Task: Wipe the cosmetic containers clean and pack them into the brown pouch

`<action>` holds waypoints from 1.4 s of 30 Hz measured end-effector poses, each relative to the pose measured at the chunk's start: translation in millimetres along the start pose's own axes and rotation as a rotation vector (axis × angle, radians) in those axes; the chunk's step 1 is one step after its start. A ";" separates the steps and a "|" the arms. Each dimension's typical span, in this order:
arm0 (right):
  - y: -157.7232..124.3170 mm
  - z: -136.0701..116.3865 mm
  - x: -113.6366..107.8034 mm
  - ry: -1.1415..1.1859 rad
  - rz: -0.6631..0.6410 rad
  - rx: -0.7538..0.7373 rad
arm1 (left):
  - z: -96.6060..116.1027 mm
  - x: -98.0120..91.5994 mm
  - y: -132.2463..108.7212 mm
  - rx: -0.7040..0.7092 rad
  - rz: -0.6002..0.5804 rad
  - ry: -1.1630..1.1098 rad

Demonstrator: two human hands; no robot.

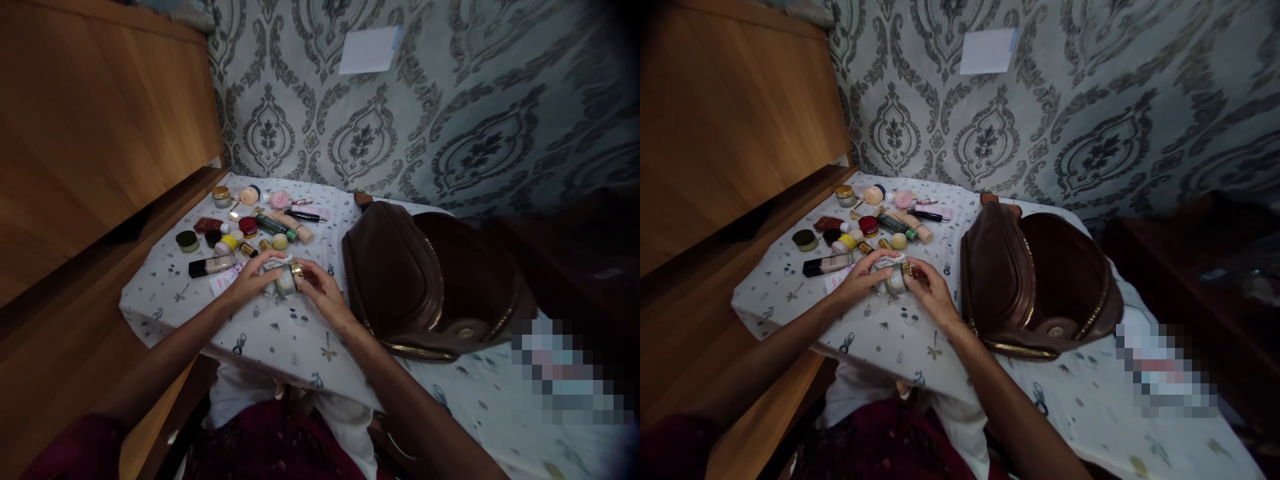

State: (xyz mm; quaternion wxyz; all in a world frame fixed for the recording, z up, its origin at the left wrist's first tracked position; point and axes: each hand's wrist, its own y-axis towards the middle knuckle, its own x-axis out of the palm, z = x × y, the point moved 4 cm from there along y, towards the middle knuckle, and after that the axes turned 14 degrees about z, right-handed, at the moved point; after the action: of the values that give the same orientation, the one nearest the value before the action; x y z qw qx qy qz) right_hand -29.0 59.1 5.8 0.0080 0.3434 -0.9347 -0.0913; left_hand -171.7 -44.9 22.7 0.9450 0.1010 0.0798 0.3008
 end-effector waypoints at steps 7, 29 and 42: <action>1.9 4.5 -0.4 -0.041 0.024 0.068 | 4.6 2.6 -2.9 -0.006 -0.073 0.025; -0.7 -2.5 0.7 -0.021 -0.033 0.090 | -2.8 0.1 1.1 -0.068 0.032 -0.120; -5.6 -10.7 3.0 0.039 -0.045 0.151 | 1.7 -1.7 1.3 -0.075 0.102 -0.087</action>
State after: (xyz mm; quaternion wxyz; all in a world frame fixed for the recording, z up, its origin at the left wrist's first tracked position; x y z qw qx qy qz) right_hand -26.9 51.2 15.1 -0.0018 0.3654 -0.9307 -0.0137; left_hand -173.5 -45.1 24.8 0.9342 0.0823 0.0220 0.3465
